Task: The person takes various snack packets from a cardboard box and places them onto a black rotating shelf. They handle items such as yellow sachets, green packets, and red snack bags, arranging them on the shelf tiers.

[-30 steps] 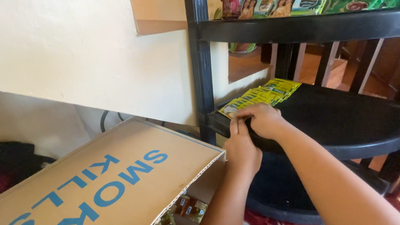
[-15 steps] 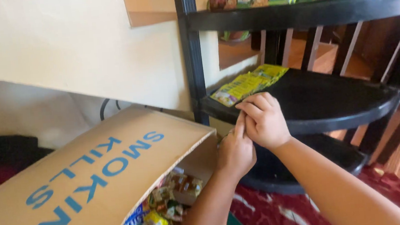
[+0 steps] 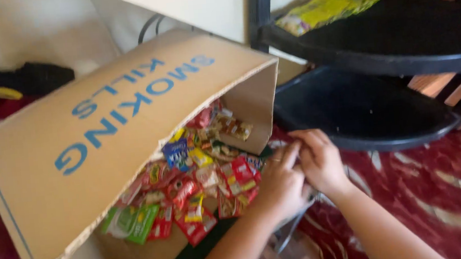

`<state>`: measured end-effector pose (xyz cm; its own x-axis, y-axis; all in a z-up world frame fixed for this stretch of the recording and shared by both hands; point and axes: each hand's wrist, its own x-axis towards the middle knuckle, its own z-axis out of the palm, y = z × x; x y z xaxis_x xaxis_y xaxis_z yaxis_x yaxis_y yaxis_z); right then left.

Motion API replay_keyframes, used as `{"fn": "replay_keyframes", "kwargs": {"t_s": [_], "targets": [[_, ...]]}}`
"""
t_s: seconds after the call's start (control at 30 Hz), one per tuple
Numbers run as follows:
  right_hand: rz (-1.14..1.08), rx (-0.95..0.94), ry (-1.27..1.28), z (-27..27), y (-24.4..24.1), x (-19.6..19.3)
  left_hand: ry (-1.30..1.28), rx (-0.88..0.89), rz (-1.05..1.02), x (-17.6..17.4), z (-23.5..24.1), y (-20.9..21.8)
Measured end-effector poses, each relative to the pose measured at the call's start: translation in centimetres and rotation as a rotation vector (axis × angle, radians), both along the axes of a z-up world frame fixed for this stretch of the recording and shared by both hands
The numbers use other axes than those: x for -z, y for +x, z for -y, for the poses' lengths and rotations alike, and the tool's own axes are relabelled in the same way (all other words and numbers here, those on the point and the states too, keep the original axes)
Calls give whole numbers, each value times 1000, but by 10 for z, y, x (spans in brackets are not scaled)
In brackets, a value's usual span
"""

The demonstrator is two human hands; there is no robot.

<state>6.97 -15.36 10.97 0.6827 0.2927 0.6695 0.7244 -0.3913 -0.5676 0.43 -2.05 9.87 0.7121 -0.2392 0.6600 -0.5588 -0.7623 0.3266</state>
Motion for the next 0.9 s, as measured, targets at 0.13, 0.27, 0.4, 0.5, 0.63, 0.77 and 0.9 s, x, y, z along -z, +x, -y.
{"fn": "replay_keyframes", "kwargs": {"t_s": [0.13,0.27,0.4,0.5,0.63,0.77,0.9], "targets": [[-52,-91,-112,-14,-19,25,318,-123,-307,5,-39,-30],[-30,-100,-212,-30,-31,42,174,-286,-338,24,-64,-50],[12,-80,-264,-47,-27,67,117,-354,-290,52,-75,-67],[7,-49,-354,-53,-28,65,117,-383,-222,64,-82,-74],[-74,0,-354,-54,-33,68,109,-455,-318,53,-73,-72],[-34,64,-279,-54,-42,58,86,-535,-270,58,-68,-65],[47,96,-32,-45,-42,70,79,-538,-150,61,-67,-65]]}}
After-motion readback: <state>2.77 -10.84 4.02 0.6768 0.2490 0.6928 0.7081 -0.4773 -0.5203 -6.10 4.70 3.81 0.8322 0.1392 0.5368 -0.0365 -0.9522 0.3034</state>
